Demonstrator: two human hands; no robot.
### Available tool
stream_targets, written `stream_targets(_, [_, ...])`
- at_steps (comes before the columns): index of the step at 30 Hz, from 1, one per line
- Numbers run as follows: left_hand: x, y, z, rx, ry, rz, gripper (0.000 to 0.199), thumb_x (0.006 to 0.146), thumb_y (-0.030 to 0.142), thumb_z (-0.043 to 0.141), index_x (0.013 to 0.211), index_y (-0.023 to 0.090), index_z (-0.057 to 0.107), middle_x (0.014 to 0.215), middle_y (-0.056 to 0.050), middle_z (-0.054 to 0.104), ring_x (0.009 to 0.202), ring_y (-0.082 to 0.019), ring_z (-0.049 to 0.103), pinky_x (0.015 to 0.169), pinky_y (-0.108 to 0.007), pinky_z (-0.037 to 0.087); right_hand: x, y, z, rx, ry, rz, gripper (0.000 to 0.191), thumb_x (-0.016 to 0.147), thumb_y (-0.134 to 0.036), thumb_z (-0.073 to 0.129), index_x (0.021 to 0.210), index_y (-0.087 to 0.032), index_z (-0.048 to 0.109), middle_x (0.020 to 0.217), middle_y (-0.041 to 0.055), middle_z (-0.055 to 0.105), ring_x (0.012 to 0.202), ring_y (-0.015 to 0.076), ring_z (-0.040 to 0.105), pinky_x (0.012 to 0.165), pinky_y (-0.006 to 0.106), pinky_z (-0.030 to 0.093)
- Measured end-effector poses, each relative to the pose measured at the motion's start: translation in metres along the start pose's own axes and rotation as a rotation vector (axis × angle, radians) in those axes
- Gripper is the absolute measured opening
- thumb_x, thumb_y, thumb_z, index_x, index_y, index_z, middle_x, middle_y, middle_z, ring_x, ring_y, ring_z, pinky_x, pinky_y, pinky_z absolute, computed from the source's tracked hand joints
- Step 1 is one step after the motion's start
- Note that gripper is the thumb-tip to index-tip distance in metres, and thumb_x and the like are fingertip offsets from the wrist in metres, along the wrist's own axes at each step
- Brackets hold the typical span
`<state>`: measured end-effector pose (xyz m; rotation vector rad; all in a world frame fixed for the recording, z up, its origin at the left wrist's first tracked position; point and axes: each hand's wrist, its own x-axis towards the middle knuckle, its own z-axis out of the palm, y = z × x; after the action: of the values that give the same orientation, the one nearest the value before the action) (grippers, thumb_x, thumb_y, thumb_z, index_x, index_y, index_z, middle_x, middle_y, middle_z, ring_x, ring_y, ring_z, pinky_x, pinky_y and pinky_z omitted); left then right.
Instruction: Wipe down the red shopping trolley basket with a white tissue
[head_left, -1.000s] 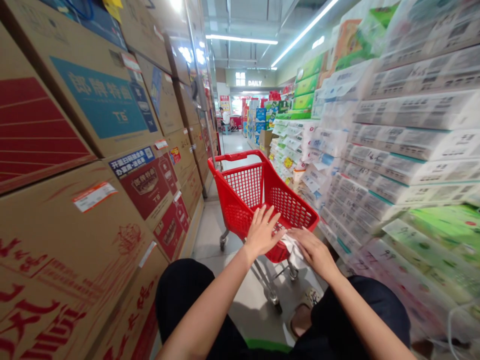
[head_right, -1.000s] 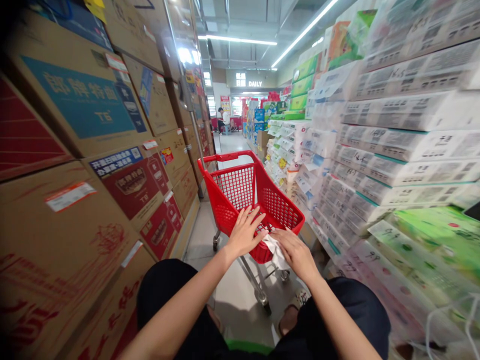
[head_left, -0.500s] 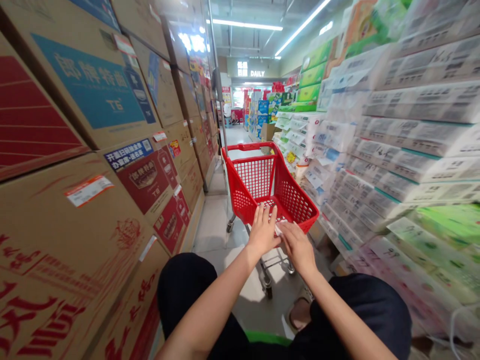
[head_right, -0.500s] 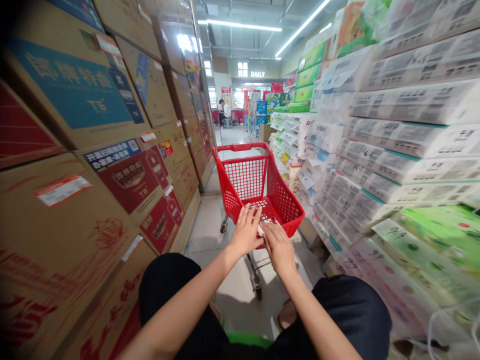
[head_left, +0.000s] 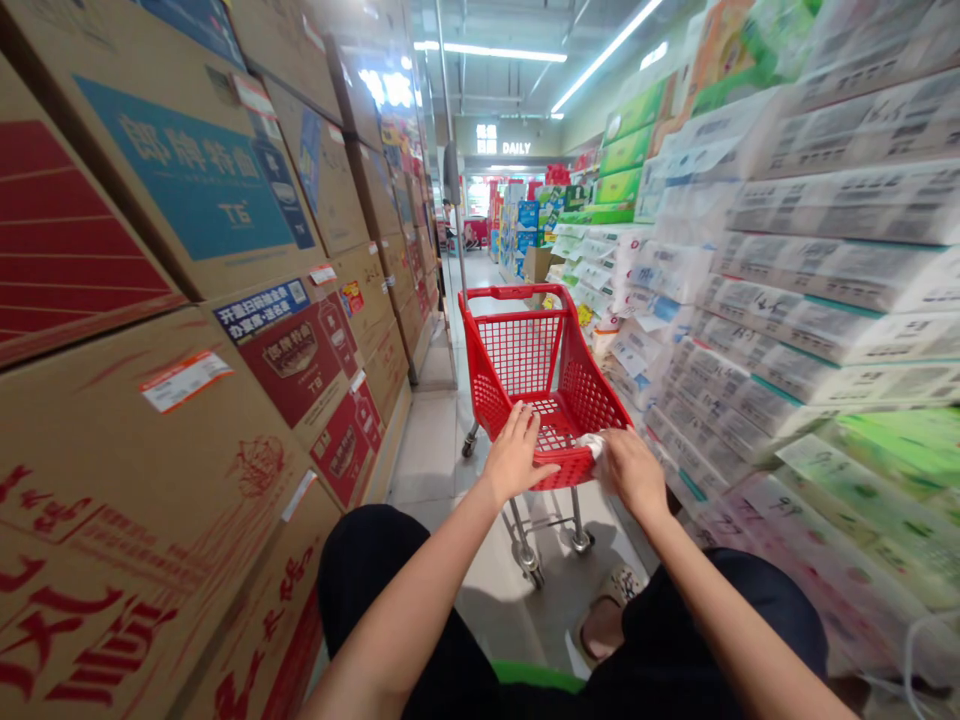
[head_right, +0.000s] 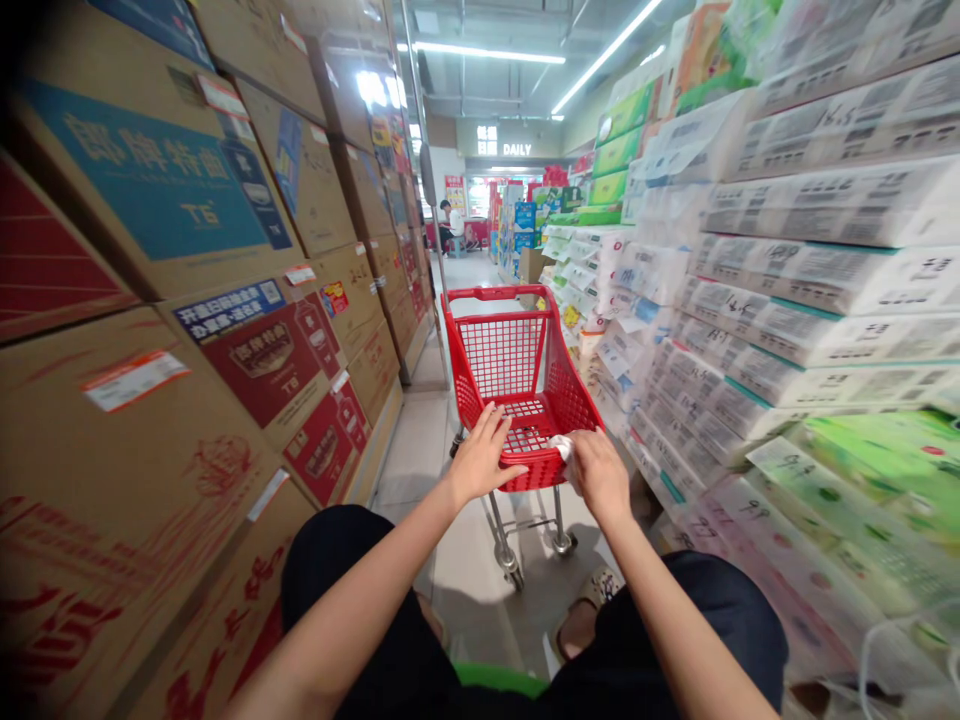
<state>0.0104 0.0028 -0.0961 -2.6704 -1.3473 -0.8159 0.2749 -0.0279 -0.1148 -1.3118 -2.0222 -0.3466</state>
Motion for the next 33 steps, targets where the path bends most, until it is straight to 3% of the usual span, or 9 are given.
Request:
stream_targets(4, [-0.001, -0.003, 0.000, 0.002, -0.005, -0.015, 0.090, 0.082, 0.056, 0.075, 0.149, 0.004, 0.044, 0.165, -0.025, 0.030, 0.159, -0.037, 0.008, 0.127, -0.052, 0.028, 0.006, -0.068, 0.025, 0.063, 0.020, -0.103, 0.036, 0.099, -0.021, 0.047, 0.131, -0.022, 0.064, 0.124, 0.0086, 0.072, 0.115, 0.0241, 0.065, 0.118, 0.049, 0.042])
stream_targets(6, [-0.003, -0.011, -0.002, -0.010, -0.010, 0.001, 0.090, 0.082, 0.056, 0.076, 0.150, 0.006, 0.043, 0.165, -0.023, 0.030, 0.159, -0.036, 0.009, 0.127, -0.053, 0.029, 0.011, -0.081, 0.028, 0.077, 0.016, -0.156, 0.038, 0.099, -0.020, 0.048, 0.134, -0.023, 0.063, 0.124, 0.0079, 0.072, 0.115, 0.0236, 0.065, 0.115, 0.047, 0.045])
stream_targets(8, [-0.006, -0.022, -0.005, -0.031, -0.016, 0.026, 0.091, 0.083, 0.060, 0.075, 0.151, 0.009, 0.043, 0.166, -0.022, 0.028, 0.159, -0.036, 0.011, 0.126, -0.055, 0.030, 0.014, -0.072, 0.023, 0.082, -0.040, -0.233, 0.041, 0.099, -0.019, 0.049, 0.138, -0.025, 0.061, 0.126, 0.0066, 0.072, 0.117, 0.0225, 0.065, 0.115, 0.047, 0.045])
stream_targets(11, [-0.008, -0.037, -0.007, -0.063, -0.011, 0.064, 0.093, 0.083, 0.066, 0.073, 0.152, 0.012, 0.042, 0.168, -0.021, 0.024, 0.159, -0.034, 0.013, 0.126, -0.056, 0.029, 0.013, -0.035, 0.006, 0.073, -0.119, -0.292, 0.044, 0.101, -0.020, 0.047, 0.143, -0.027, 0.057, 0.131, 0.0043, 0.070, 0.121, 0.0207, 0.063, 0.120, 0.048, 0.040])
stream_targets(16, [-0.005, -0.047, -0.004, -0.086, -0.008, 0.077, 0.100, 0.080, 0.067, 0.075, 0.156, 0.013, 0.037, 0.169, -0.021, 0.018, 0.159, -0.035, 0.011, 0.126, -0.056, 0.028, 0.005, 0.005, -0.008, 0.041, -0.069, -0.123, 0.036, 0.103, -0.027, 0.045, 0.135, -0.027, 0.062, 0.131, 0.0043, 0.070, 0.122, 0.0225, 0.063, 0.118, 0.048, 0.041])
stream_targets(21, [-0.006, -0.059, -0.012, -0.091, -0.027, 0.089, 0.104, 0.079, 0.068, 0.075, 0.159, 0.018, 0.032, 0.170, -0.020, 0.015, 0.159, -0.033, 0.009, 0.125, -0.055, 0.029, 0.004, -0.021, 0.001, 0.035, -0.037, -0.075, 0.035, 0.102, -0.030, 0.047, 0.131, -0.026, 0.067, 0.126, 0.0064, 0.072, 0.118, 0.0253, 0.065, 0.112, 0.048, 0.048])
stream_targets(28, [-0.017, -0.096, -0.049, 0.070, -0.129, 0.097, 0.094, 0.085, 0.061, 0.072, 0.159, 0.020, 0.031, 0.169, -0.018, 0.024, 0.158, -0.029, 0.021, 0.127, -0.049, 0.025, 0.009, -0.063, -0.003, 0.105, -0.115, -0.192, 0.046, 0.101, -0.021, 0.048, 0.146, -0.028, 0.056, 0.141, 0.0047, 0.066, 0.130, 0.0238, 0.060, 0.114, 0.050, 0.048])
stream_targets(31, [-0.023, -0.086, -0.050, 0.116, -0.152, 0.119, 0.084, 0.091, 0.044, 0.068, 0.161, 0.023, 0.027, 0.168, -0.014, 0.029, 0.157, -0.025, 0.023, 0.129, -0.047, 0.018, 0.015, -0.071, -0.006, 0.169, -0.185, -0.282, 0.054, 0.100, -0.014, 0.045, 0.151, -0.030, 0.049, 0.150, 0.0031, 0.058, 0.138, 0.0197, 0.054, 0.118, 0.046, 0.045])
stream_targets(33, [-0.026, -0.067, -0.043, 0.106, -0.163, 0.132, 0.090, 0.088, 0.039, 0.069, 0.162, 0.022, 0.021, 0.169, -0.013, 0.026, 0.158, -0.025, 0.021, 0.129, -0.047, 0.017, 0.020, -0.073, -0.006, 0.202, -0.220, -0.323, 0.058, 0.099, -0.010, 0.044, 0.153, -0.031, 0.047, 0.152, 0.0022, 0.056, 0.140, 0.0177, 0.052, 0.119, 0.044, 0.044])
